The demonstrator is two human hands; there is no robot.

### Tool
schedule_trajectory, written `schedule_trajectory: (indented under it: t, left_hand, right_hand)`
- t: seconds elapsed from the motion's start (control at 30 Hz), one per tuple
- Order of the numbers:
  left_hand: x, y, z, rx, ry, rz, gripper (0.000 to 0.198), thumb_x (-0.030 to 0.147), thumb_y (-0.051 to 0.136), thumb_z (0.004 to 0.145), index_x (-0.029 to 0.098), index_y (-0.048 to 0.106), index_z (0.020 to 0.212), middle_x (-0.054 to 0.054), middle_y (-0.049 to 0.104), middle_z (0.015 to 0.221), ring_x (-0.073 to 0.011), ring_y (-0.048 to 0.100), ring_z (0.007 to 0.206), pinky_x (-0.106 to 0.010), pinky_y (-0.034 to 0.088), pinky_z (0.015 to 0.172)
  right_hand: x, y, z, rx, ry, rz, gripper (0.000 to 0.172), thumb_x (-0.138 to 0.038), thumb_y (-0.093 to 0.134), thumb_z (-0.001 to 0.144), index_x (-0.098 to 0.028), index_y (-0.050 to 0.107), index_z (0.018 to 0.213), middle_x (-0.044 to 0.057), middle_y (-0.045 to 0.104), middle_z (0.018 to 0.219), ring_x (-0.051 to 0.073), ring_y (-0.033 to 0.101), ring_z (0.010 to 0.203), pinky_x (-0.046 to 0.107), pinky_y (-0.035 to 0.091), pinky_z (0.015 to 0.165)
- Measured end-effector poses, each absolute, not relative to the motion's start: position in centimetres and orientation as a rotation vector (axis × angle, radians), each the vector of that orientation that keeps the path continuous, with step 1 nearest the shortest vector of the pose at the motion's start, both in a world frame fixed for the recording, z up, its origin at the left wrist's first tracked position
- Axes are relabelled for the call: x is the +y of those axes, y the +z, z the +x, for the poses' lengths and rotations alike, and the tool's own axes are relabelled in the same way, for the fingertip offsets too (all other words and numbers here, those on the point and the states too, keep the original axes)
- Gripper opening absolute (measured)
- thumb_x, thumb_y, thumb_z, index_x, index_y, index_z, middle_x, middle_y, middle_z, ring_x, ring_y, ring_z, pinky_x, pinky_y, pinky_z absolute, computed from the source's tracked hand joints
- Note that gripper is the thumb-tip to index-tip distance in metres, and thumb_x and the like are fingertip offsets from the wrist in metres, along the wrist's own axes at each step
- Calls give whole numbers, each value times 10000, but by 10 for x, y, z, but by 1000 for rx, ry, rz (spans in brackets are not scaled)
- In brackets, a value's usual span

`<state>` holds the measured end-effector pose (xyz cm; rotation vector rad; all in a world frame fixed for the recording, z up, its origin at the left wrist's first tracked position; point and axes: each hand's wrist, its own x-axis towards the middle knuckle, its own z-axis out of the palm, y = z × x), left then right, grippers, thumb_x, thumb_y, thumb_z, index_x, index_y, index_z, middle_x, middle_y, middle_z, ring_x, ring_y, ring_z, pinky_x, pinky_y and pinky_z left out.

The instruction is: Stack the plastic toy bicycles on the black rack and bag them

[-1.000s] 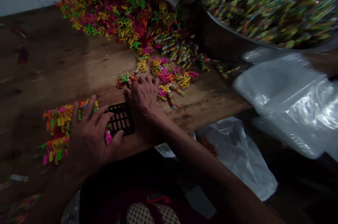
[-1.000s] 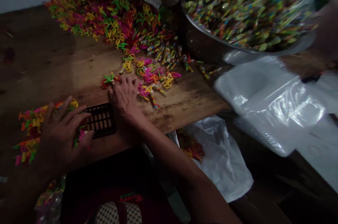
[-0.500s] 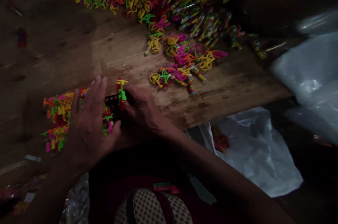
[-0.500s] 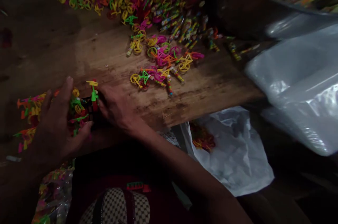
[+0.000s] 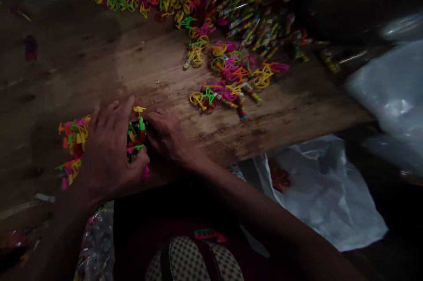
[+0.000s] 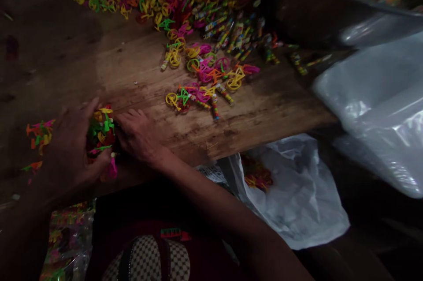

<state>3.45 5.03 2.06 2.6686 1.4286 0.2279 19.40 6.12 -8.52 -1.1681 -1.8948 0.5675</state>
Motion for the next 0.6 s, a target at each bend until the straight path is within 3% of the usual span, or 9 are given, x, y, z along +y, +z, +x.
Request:
schedule_trajectory:
  t: [0.2, 0.3, 0.37, 0.47, 0.6]
  left_hand:
    - [52, 25, 33, 1337, 220, 2713, 783, 335, 568, 860, 79, 322, 1558, -190, 451, 1596, -391, 357, 1522, -626, 267, 1266]
    - [60, 28, 36, 1314, 180, 2737, 738, 396, 549, 890, 154, 343, 1556, -142, 400, 1641, -377, 286, 1562, -649, 189, 1286]
    - [68, 28, 39, 1290, 158, 2734, 656, 421, 505, 922, 157, 402, 1514, -140, 441, 1616, -346, 351, 1539, -617, 225, 1285]
    - [78, 25, 41, 1237, 174, 2692, 549, 415, 427, 967, 123, 495, 1427, -156, 596, 1468, -294, 555, 1388, -498, 444, 1180]
    - [87, 9, 35, 1263, 311, 2724, 567, 465, 348, 1004, 77, 559, 1361, -200, 672, 1305, -357, 647, 1218, -526, 503, 1072]
  right_hand:
    - [61, -88, 190, -1965, 495, -1184, 222, -175, 443, 981, -155, 663, 968, 98, 699, 928, 231, 597, 893, 353, 444, 823]
    - [60, -90, 190, -1990, 501, -1167, 245, -198, 427, 991, -143, 663, 1023, 109, 694, 956, 243, 597, 916, 368, 456, 838]
    - [60, -89, 190, -1998, 516, -1164, 240, -209, 441, 984, -144, 656, 1068, 108, 698, 981, 245, 597, 928, 373, 463, 845]
    - [60, -83, 190, -2022, 543, -1225, 192, -203, 496, 959, -138, 656, 1043, 111, 709, 1002, 245, 607, 956, 370, 468, 869]
    - [64, -67, 188, -2165, 566, -1328, 114, -189, 572, 934, -144, 659, 994, 105, 728, 1008, 235, 633, 962, 346, 479, 882]
